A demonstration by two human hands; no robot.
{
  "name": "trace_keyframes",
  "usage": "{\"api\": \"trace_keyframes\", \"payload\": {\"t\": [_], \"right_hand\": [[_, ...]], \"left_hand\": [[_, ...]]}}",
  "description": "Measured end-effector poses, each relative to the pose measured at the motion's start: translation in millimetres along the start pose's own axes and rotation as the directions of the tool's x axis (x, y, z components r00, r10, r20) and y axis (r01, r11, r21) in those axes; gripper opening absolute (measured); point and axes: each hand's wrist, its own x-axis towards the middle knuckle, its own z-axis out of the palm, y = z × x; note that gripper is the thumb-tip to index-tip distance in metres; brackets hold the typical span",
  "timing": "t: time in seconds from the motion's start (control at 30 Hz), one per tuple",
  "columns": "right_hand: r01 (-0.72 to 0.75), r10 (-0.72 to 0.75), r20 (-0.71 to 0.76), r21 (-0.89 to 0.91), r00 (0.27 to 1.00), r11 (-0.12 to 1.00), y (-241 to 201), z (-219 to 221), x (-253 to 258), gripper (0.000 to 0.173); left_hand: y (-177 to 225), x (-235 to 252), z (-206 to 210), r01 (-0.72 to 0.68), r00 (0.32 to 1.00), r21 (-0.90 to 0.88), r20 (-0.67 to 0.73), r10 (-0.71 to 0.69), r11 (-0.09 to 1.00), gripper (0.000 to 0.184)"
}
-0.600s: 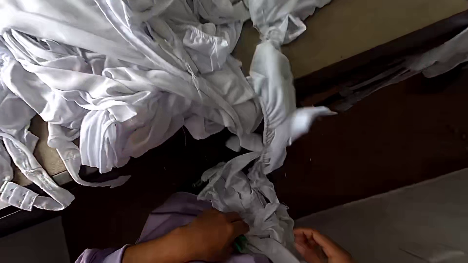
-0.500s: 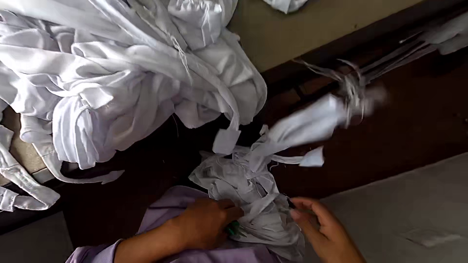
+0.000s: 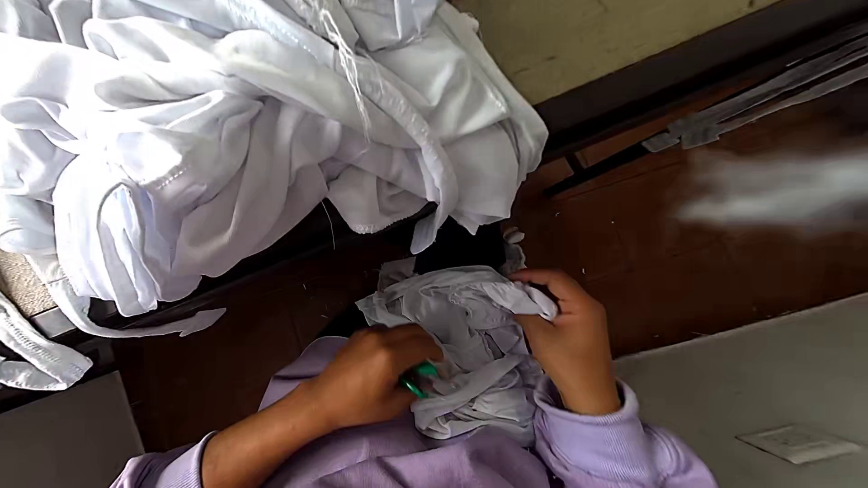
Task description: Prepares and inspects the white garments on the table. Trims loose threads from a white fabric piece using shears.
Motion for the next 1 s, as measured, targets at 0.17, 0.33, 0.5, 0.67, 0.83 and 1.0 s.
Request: {"api": "trace_keyframes", "payload": {"t": [0.17,0.33,0.5,0.67,0.83,1.0], "right_hand": [[0.088,-0.054,-0.099,0.371,0.994,0.925,-20,-3,-40,0.03],[0.168,-0.101,-0.255,0.255,0.962,0.952,-25,-7,-64,0.017],[0.035,-0.019,-0.041,0.426,0.999,0.904,-17,-35,-87,0.017],[-0.083,-0.013,0.674,0.11,0.738,0.99,-9,-69,-94,0.033],[-0.201,0.201,0.141,-0.013,0.969,0.98,7,-48,-63,0.051],[-0.122,0.17,0.25,-0.193,0.953,0.973,14,-21,-1,0.052]], "left_hand": [[-7,30,-4,0.046,0.983,-0.134,-0.172,-0.069,0.99,0.039],[-8,43,13,-0.044,0.999,-0.137,-0.038,0.039,0.99,0.028],[-20,18,-7,0.11,0.987,-0.196,-0.097,-0.131,0.974,0.014],[-29,-12,-35,0.252,0.968,-0.101,0.04,-0.249,0.962,0.013],[-20,-14,-43,0.266,0.897,0.183,0.312,-0.313,0.946,0.022],[-10,5,-34,0.097,0.987,0.112,0.118,-0.11,0.989,0.028]]}}
